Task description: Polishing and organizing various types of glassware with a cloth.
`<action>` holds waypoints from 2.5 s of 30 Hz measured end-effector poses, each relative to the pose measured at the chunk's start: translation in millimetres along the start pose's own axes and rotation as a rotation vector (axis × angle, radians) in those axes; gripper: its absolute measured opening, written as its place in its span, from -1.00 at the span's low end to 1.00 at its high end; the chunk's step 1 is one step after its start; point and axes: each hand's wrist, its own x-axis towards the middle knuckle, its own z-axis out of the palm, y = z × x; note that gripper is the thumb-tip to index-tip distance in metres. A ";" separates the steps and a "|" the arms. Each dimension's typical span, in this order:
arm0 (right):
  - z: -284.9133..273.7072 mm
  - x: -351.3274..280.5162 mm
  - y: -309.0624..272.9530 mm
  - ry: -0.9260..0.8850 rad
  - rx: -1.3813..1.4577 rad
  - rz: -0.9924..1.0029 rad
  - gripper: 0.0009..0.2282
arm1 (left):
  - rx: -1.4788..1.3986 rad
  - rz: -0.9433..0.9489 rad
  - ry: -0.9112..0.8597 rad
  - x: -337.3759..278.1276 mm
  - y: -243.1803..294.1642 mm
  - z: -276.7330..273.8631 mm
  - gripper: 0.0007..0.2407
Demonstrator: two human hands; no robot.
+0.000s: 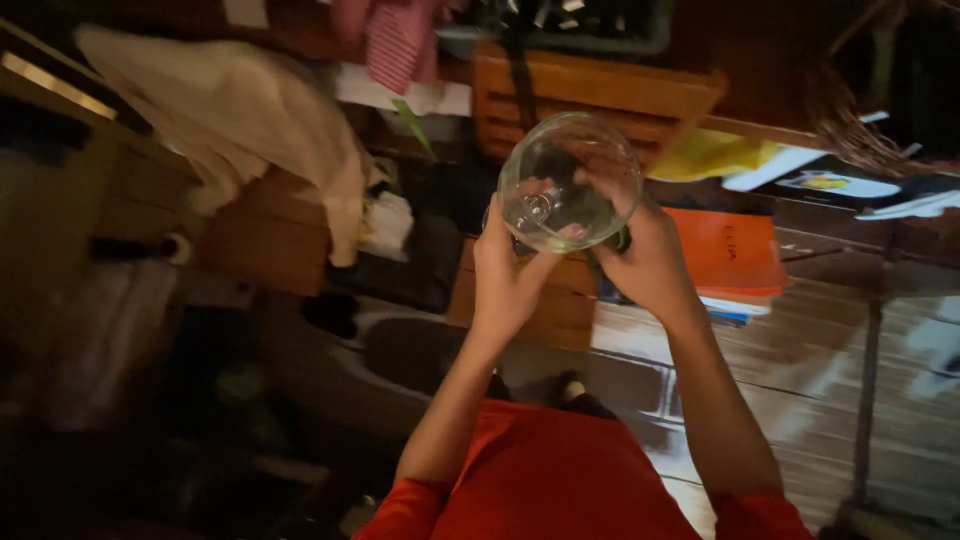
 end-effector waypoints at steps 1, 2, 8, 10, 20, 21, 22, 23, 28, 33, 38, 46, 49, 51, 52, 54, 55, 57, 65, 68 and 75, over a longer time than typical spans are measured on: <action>8.2 6.9 -3.0 0.004 0.003 0.001 -0.49 | 0.004 0.001 -0.004 5.8 -0.7 -14.3 -0.53; 13.2 15.0 -4.8 -0.047 0.011 0.056 -0.53 | -0.010 0.010 -0.013 12.6 -1.3 -25.6 -0.53; 41.0 53.1 -33.9 -0.099 -0.040 -0.016 -0.53 | -0.053 -0.035 0.005 43.6 14.5 -56.6 -0.51; 52.0 57.0 -36.2 -0.101 -0.054 0.005 -0.57 | -0.068 -0.047 0.001 49.1 20.9 -58.0 -0.50; 64.9 89.6 -24.3 0.078 -0.003 -0.030 -0.71 | -0.067 -0.041 -0.002 87.5 38.6 -49.8 -0.51; 63.6 97.5 -28.3 0.094 -0.067 -0.048 -0.70 | -0.085 -0.046 0.013 92.7 36.9 -49.3 -0.52; 66.4 100.4 -15.2 0.082 -0.060 -0.055 -0.70 | -0.081 -0.048 0.028 95.7 35.0 -48.7 -0.52; 69.4 103.8 -1.8 0.057 -0.102 -0.102 -0.72 | -0.151 -0.102 0.037 99.2 32.8 -48.1 -0.53; 79.7 139.8 46.3 -0.078 0.401 0.046 -0.71 | -0.228 -0.149 0.104 136.0 7.0 -42.8 -0.53; 52.5 196.3 50.8 -0.022 -0.167 -0.217 -0.63 | -0.202 -0.162 0.101 188.5 15.1 -43.3 -0.53; 13.6 271.7 7.1 -0.225 0.056 -0.124 -0.72 | -0.215 -0.207 0.231 239.6 67.8 -36.5 -0.52; -50.1 325.7 -78.6 -0.294 0.130 -0.127 -0.73 | -0.058 -0.143 0.319 279.4 187.8 -37.7 -0.53; -82.9 344.1 -122.7 -0.300 0.035 -0.182 -0.77 | -0.051 -0.147 0.305 288.8 237.4 -38.8 -0.53; -101.4 351.1 -148.9 -0.286 0.038 -0.244 -0.72 | -0.057 -0.118 0.312 290.9 261.3 -39.5 -0.49; -111.3 356.1 -168.3 -0.289 0.040 -0.239 -0.72 | -0.057 -0.123 0.313 292.9 274.7 -40.7 -0.49; -129.0 366.3 -203.6 -0.312 0.120 -0.195 -0.47 | -0.048 -0.202 0.309 297.0 297.6 -42.8 -0.47; -140.1 369.9 -214.2 -0.317 0.123 -0.195 -0.47 | -0.047 -0.205 0.313 296.7 304.5 -42.8 -0.47; -157.8 376.1 -233.5 -0.385 0.195 -0.032 -0.18 | -0.087 -0.112 0.338 295.4 314.7 -45.6 -0.37; -171.6 382.4 -266.1 -0.435 0.039 -0.046 -0.13 | -0.010 -0.046 0.247 298.1 350.9 -83.2 -0.15; -159.1 386.6 -269.2 -0.411 -0.065 -0.033 -0.10 | 0.350 0.078 0.258 307.3 356.5 -99.7 -0.15; -133.6 400.6 -295.5 -0.246 -0.107 -0.274 -0.08 | 0.230 0.124 0.252 318.2 370.1 -116.7 -0.14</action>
